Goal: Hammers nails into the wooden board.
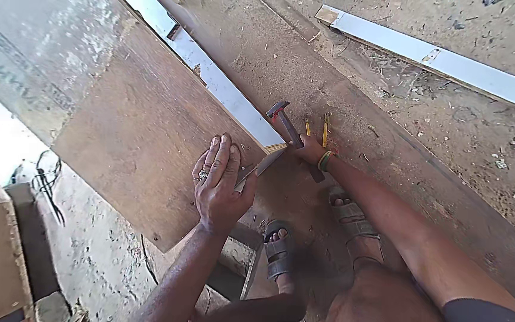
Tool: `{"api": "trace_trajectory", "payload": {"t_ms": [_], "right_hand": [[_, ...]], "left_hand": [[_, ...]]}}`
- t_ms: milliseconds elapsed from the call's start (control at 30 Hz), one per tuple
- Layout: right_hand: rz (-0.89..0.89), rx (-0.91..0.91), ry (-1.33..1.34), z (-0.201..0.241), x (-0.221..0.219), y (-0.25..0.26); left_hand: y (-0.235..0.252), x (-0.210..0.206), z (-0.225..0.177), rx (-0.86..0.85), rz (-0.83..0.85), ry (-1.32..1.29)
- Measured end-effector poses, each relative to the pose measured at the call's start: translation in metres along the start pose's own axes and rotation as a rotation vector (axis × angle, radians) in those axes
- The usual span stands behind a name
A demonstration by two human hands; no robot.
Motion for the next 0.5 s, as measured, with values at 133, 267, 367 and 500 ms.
{"api": "trace_trajectory", "payload": {"t_ms": [133,267,367,500], "right_hand": [[0.022,0.016,-0.039,0.002,-0.006,-0.003],[0.053,0.053,-0.141,0.011,-0.011,-0.004],[0.038,0.053,-0.150,0.013,-0.010,-0.006],[0.017,0.054,-0.015,0.013,-0.007,-0.012]], "left_hand": [[0.001,0.001,0.000,0.000,-0.009,0.010],[0.000,0.000,0.000,0.001,-0.019,0.003],[0.000,0.000,0.002,0.004,-0.035,0.000],[0.000,0.000,0.001,0.009,-0.034,-0.003]]}}
Point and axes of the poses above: each hand's wrist, its own y-axis towards the middle knuckle, its own x-axis out of the back of the hand, z = x × y, the point moved 7 cm from there along y, towards the middle knuckle, and after that the axes turned 5 degrees about y, right-handed, at the moved point
